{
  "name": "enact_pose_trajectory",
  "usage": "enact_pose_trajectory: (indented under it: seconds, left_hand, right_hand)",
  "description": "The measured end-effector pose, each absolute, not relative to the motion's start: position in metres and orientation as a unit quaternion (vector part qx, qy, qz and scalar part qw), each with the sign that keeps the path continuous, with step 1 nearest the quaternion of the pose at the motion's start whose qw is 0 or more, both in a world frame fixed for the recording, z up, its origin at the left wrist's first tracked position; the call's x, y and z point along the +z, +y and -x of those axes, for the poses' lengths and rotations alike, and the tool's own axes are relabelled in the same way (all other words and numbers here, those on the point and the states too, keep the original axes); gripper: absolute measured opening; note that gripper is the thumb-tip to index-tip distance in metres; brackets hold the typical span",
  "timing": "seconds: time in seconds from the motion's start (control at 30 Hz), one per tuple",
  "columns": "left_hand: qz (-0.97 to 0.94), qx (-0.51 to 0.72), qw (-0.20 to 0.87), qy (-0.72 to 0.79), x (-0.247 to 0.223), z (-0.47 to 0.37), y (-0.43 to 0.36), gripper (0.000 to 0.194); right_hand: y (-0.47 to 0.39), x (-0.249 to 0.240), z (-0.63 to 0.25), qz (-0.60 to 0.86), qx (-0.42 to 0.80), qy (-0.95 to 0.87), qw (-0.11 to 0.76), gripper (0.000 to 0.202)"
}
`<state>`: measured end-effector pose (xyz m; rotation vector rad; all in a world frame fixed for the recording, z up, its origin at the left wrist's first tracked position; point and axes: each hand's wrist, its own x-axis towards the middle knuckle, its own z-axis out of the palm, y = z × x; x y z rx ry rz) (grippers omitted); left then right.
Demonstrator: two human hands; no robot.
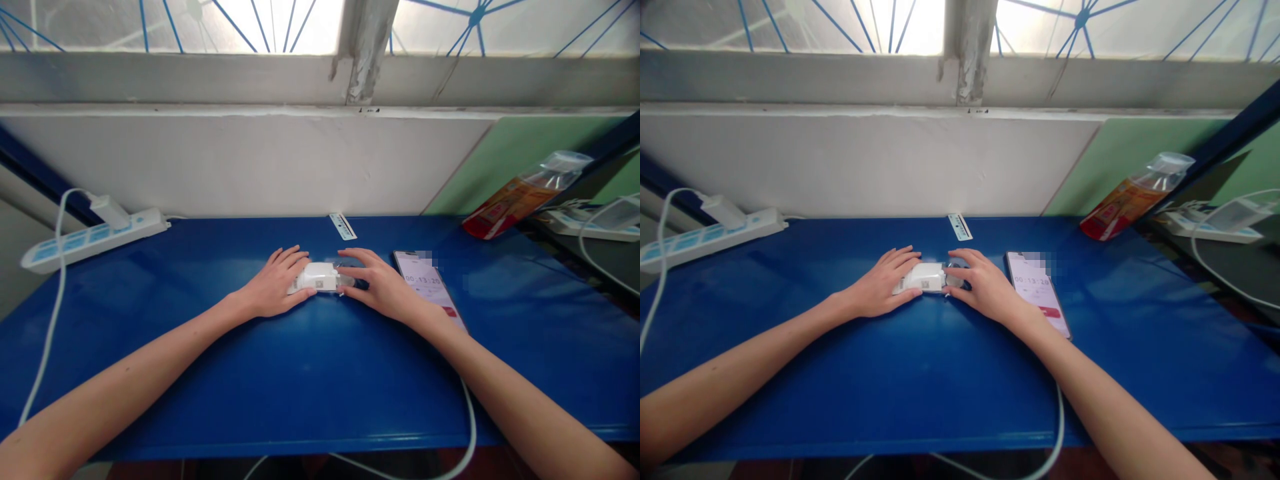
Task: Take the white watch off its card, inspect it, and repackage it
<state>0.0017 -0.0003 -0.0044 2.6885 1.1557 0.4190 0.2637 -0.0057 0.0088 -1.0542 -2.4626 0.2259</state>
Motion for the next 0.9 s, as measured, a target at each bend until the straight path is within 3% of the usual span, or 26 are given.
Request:
enact_pose_trajectory:
  seconds: [0.3, 0.47, 0.9]
  left_hand:
    - [-0.912, 0.144, 0.085, 0.375, -0.005, 0.0, 0.0, 0.058]
    - [-0.909, 0.145, 0.087, 0.381, -0.005, 0.0, 0.0, 0.057]
    - [-0.917, 0.124, 0.102, 0.364, -0.004, 0.001, 0.001, 0.058]
  right_hand:
    - [-0.005, 0.016, -0.268, 0.386, 0.073, -0.894, 0.217, 0.023]
    - [0.004, 0.024, -0.288, 0.396, 0.07, -0.901, 0.164, 0.022]
    - [-0.006, 0.015, -0.273, 0.391, 0.114, -0.901, 0.152, 0.039]
